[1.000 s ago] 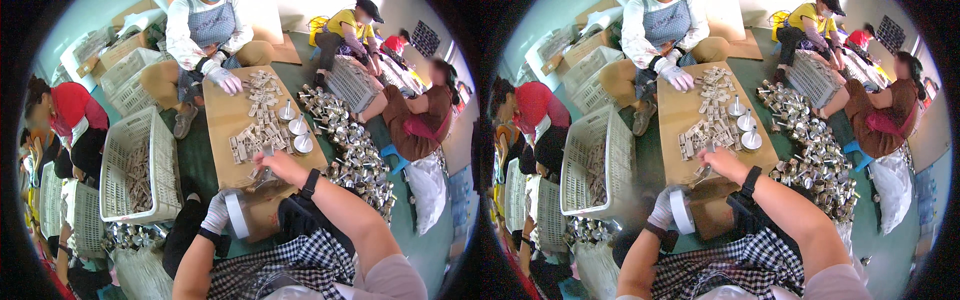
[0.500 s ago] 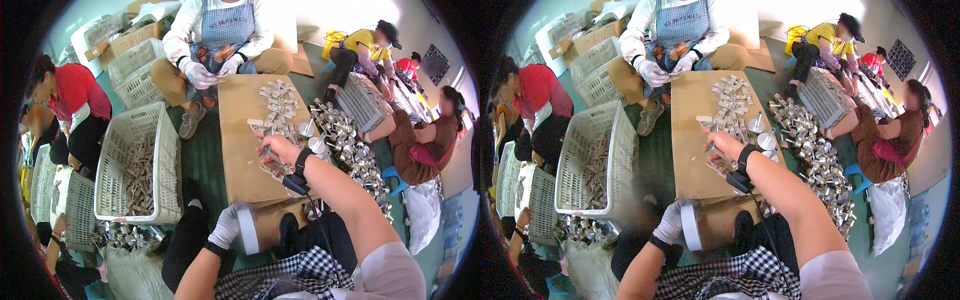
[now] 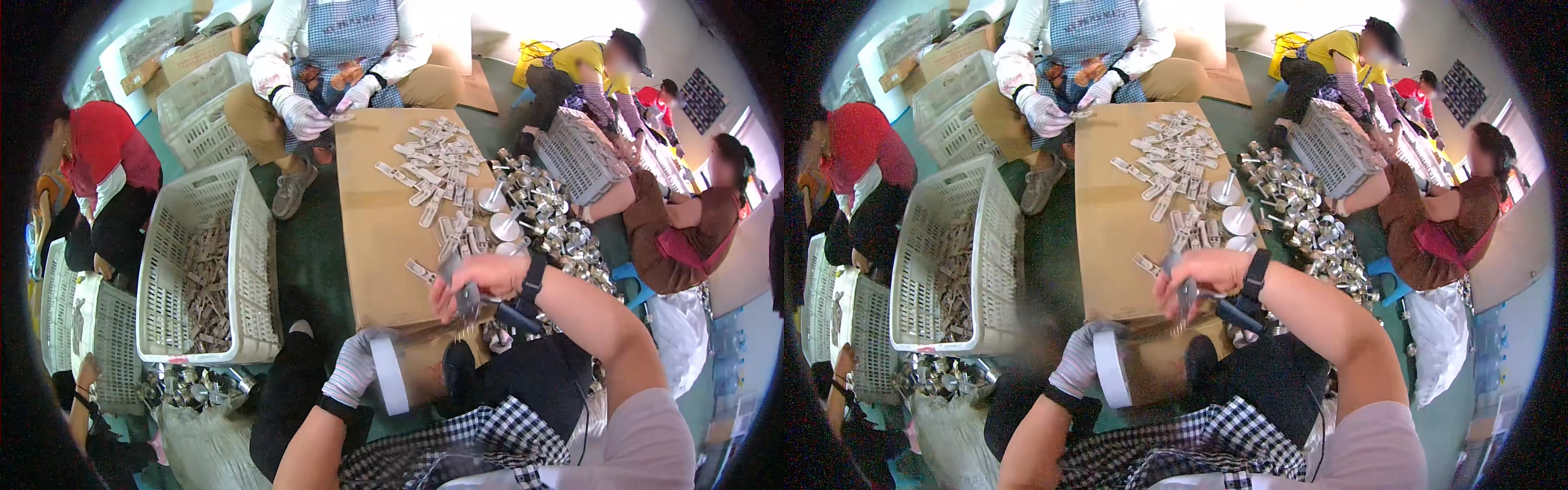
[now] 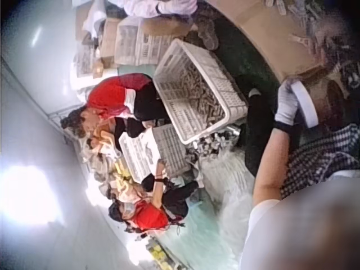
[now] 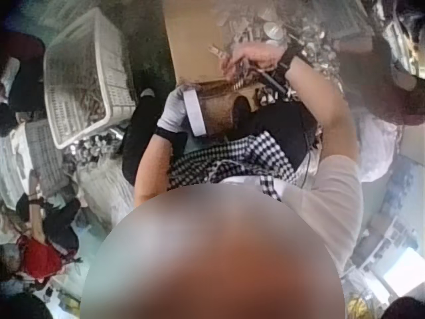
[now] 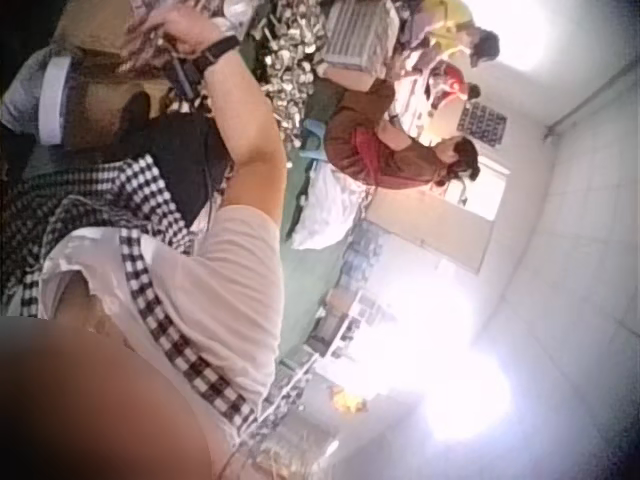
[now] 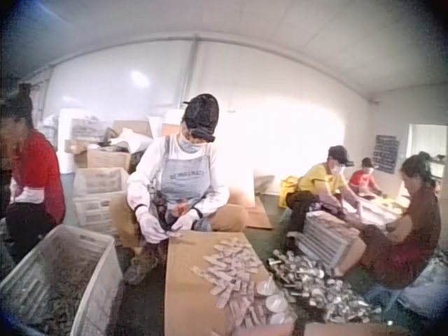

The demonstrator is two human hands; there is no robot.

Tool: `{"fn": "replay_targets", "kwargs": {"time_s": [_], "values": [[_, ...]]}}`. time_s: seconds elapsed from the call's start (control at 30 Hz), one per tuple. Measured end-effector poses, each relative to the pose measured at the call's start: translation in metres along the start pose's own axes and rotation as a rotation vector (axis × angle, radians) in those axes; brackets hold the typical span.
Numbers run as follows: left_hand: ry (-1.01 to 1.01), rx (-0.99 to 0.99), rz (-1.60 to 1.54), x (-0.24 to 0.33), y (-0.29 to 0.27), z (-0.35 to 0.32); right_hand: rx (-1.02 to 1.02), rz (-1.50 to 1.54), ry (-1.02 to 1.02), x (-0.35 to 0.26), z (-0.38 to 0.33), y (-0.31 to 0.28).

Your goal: Assembling and sorting small metal and plastic hardware parts using a handheld tool in a factory setting.

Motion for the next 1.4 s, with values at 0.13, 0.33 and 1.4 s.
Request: {"fn": "replay_targets", "kwargs": {"time_s": [0.13,0.33,1.4], "values": [[-0.039,0.096,-0.223,-0.004,-0.003,0.004,0.261,-0.148,-0.024,-0.002,0.001,-0.009],[-0.001,0.045,-0.112,0.004,-0.011,0.001,0.620,0.040,-0.302,-0.043,0.007,-0.057],[-0.048,0.224,0.660,0.038,0.002,-0.029,1.727,-0.268,-0.178,0.319,-0.150,-0.141]]}}
Point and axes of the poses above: each hand's wrist, its own z-axis towards the middle knuckle, its own y-axis out of the palm, x = y × z, the point moved 6 cm from there along z, towards the middle knuckle, and after that the axes turned 5 degrees about -y, right-handed, at the moved point
